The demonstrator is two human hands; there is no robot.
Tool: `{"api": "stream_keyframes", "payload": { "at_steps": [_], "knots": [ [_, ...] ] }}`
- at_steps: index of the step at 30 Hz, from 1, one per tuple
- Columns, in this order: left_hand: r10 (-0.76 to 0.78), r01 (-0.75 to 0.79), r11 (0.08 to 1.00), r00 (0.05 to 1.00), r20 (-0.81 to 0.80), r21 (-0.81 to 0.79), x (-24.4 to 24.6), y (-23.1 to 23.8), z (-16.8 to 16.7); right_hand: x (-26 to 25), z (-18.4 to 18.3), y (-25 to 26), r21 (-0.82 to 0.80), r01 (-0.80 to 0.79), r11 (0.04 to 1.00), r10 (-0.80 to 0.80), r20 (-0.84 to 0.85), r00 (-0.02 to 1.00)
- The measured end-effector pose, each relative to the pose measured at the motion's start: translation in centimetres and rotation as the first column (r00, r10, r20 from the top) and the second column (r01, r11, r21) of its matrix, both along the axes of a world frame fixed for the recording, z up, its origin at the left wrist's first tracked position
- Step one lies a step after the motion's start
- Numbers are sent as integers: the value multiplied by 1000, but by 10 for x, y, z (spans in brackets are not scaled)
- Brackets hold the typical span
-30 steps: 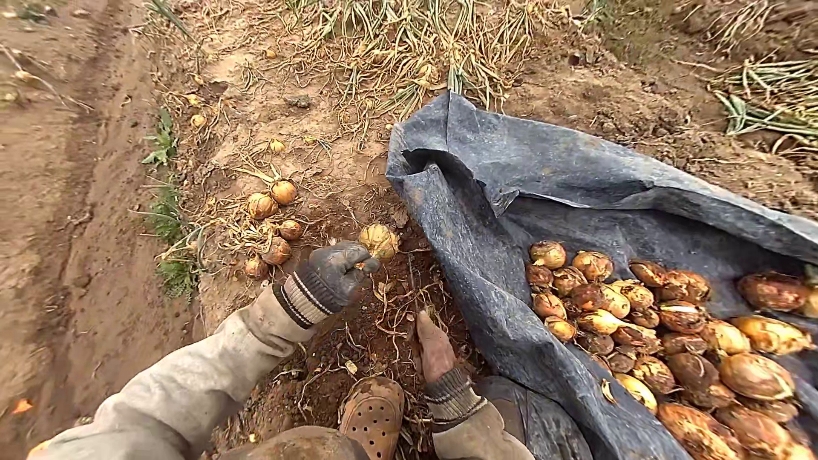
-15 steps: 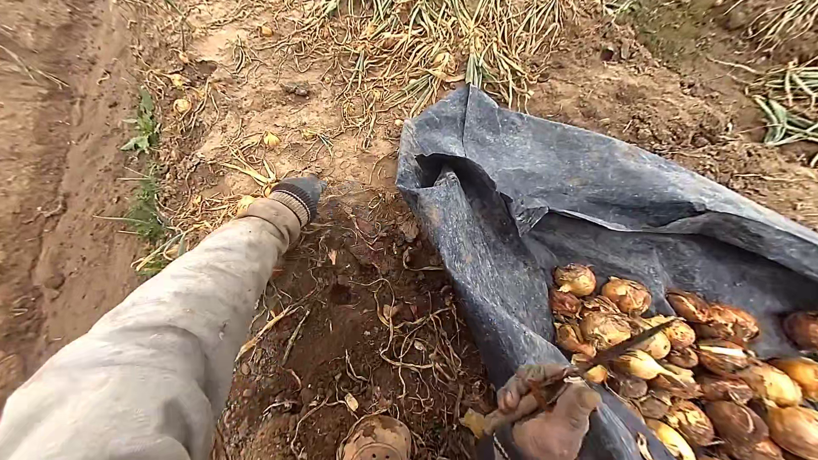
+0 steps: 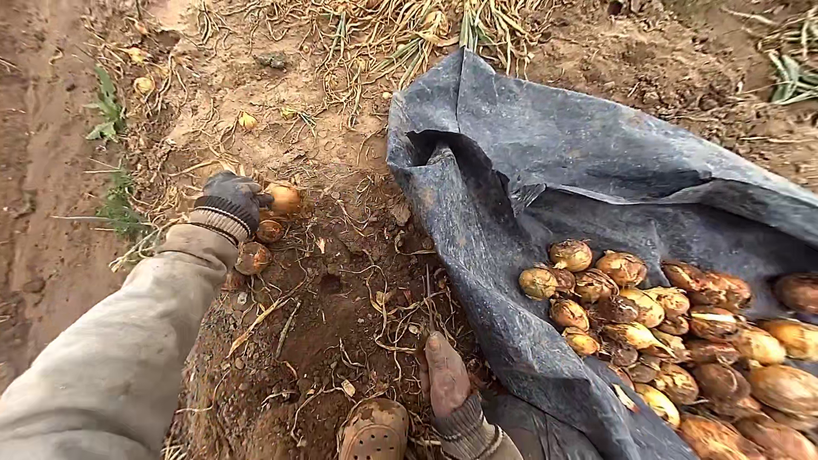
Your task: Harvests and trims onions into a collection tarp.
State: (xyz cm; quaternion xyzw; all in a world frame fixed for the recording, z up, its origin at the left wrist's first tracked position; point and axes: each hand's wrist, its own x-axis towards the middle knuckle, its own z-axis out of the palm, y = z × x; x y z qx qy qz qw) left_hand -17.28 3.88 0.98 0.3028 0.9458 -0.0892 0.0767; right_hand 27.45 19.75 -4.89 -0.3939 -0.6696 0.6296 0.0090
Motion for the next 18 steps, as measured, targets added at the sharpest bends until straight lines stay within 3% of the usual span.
{"api": "stream_keyframes", "payload": {
  "at_steps": [1,3,5,7,10,12,15,18],
  "knots": [
    [-64,49,972,996,60,230,28,-2,3,-2,2,1,-30,-55,998,56,19,998],
    [-174,25,777,969,176,629,98,-2,6,-6,13,3,-108,-151,983,154,22,988],
    [-264,-116,578,910,320,808,173,3,12,-7,30,2,-163,-196,967,194,-27,981],
    [-409,-250,452,795,448,856,236,6,19,-3,44,-2,-163,-186,969,163,-145,976],
    [-563,-311,475,612,556,823,285,0,29,9,62,-4,-148,-114,982,62,-318,946],
    [-591,-291,479,591,549,828,297,-5,34,15,66,-6,-51,-59,997,34,-395,918],
    [-605,-255,419,637,477,871,305,-5,43,16,67,-13,95,50,994,1,-468,883],
    [-712,-73,342,631,309,937,297,-5,46,17,72,-18,106,118,987,-57,-457,888]
  ]
}}
